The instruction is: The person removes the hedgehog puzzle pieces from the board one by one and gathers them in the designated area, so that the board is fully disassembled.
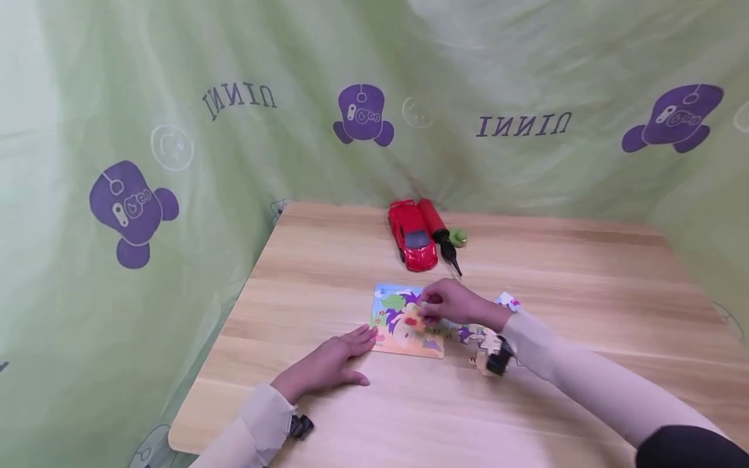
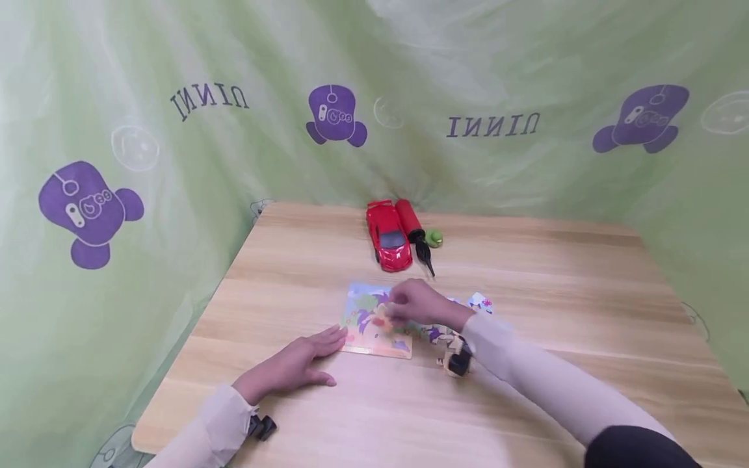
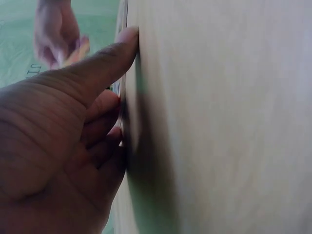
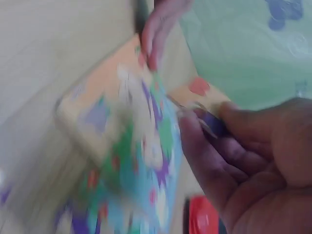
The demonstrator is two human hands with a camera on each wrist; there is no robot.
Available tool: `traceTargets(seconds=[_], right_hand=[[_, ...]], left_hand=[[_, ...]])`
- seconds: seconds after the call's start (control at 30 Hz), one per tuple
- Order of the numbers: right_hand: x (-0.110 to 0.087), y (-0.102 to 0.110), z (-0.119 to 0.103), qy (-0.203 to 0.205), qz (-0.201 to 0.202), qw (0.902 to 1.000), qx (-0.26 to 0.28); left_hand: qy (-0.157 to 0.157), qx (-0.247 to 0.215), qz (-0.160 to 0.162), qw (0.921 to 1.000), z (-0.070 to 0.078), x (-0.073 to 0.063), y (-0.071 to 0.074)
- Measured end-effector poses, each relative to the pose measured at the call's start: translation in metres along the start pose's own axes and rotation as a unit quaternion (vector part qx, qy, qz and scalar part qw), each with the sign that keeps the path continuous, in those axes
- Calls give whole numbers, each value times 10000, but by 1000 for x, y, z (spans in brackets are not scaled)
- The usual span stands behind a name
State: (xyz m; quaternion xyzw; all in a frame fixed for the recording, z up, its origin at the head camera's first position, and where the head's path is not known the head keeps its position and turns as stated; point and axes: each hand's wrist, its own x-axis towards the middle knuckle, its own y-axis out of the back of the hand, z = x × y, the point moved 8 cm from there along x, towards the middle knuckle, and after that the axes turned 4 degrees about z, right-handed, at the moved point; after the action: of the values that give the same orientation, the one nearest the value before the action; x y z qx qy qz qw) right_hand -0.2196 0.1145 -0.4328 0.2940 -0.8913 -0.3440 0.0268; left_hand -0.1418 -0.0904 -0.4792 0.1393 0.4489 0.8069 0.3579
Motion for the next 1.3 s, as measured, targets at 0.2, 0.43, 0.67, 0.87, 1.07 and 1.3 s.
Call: traceTargets(seconds=[0.2,0.43,0.67,0.87,1.07,1.3], right_hand=[[-29,-3,23,-177,-619,9979,44],[-28,-12,23,-49,-435,9963,-734],[-27,-10,29,-47,-180,9951,-968],[-30,-14,31,145,117,9867,-1616],[-31,-12,25,376,345,9736,-2224],[-39,8,24,397,671,9833,-1643]], left_hand=[[-28,15,59,10000,-16,-16,6],[94,-124,92,9998,-27,-23,18],[150,-116,112,9998,-22,-20,16],[161,2,148,9998,-18,-20,15],[232,75,279,9993,-16,-20,14],[278,222,546,9979,-8,-17,12]])
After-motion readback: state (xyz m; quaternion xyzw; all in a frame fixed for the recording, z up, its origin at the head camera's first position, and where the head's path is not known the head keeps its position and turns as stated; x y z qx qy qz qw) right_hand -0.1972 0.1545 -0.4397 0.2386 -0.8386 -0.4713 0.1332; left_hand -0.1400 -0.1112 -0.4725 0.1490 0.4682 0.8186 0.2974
